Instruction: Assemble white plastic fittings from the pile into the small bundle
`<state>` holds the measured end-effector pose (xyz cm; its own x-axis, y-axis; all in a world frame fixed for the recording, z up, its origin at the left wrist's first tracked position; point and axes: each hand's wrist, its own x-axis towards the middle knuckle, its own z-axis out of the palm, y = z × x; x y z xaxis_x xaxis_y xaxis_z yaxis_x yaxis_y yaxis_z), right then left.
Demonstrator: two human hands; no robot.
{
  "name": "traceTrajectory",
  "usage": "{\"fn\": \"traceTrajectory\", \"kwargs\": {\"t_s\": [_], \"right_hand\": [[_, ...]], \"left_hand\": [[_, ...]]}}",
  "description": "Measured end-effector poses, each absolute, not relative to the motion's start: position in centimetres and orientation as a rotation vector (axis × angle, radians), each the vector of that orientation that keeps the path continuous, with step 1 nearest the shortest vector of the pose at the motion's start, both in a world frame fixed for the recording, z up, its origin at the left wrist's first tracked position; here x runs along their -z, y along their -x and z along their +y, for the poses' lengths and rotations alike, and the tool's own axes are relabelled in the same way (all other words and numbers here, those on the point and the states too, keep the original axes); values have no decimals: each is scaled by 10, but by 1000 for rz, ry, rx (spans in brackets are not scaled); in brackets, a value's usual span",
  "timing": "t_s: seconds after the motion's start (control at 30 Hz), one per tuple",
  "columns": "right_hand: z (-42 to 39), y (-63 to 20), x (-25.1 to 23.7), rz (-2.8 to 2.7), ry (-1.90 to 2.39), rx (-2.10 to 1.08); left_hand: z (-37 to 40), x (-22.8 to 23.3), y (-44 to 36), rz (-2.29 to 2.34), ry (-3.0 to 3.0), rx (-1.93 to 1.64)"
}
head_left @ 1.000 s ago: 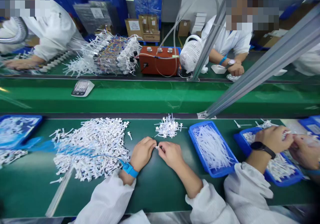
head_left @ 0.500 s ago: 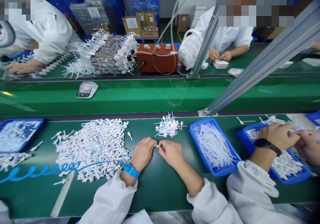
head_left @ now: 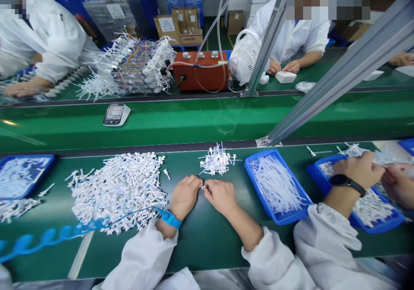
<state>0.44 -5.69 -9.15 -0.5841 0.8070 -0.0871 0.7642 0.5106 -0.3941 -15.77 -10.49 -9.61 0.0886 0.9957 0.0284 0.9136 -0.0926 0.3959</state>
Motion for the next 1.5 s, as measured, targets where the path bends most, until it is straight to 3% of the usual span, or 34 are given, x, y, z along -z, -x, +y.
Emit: {"fn": "traceTrajectory", "kwargs": {"t_s": [0.37,0.7,1.1,1.5], "right_hand": [[-58,-3,89,-2667,1417,-638],[-57,-4,84,-2654,1415,-670],[-58,-7,81,-2621,1388,-723],[-57,-6,89,-2671,1275,-522]], "left_hand": [[-107,103,159,1890,-2192,-332],[-110,107,164,1824,-2081,-676],[-107,106,169,1850,-2082,-649],[-101,150,195,1708,-2282,-581]]}}
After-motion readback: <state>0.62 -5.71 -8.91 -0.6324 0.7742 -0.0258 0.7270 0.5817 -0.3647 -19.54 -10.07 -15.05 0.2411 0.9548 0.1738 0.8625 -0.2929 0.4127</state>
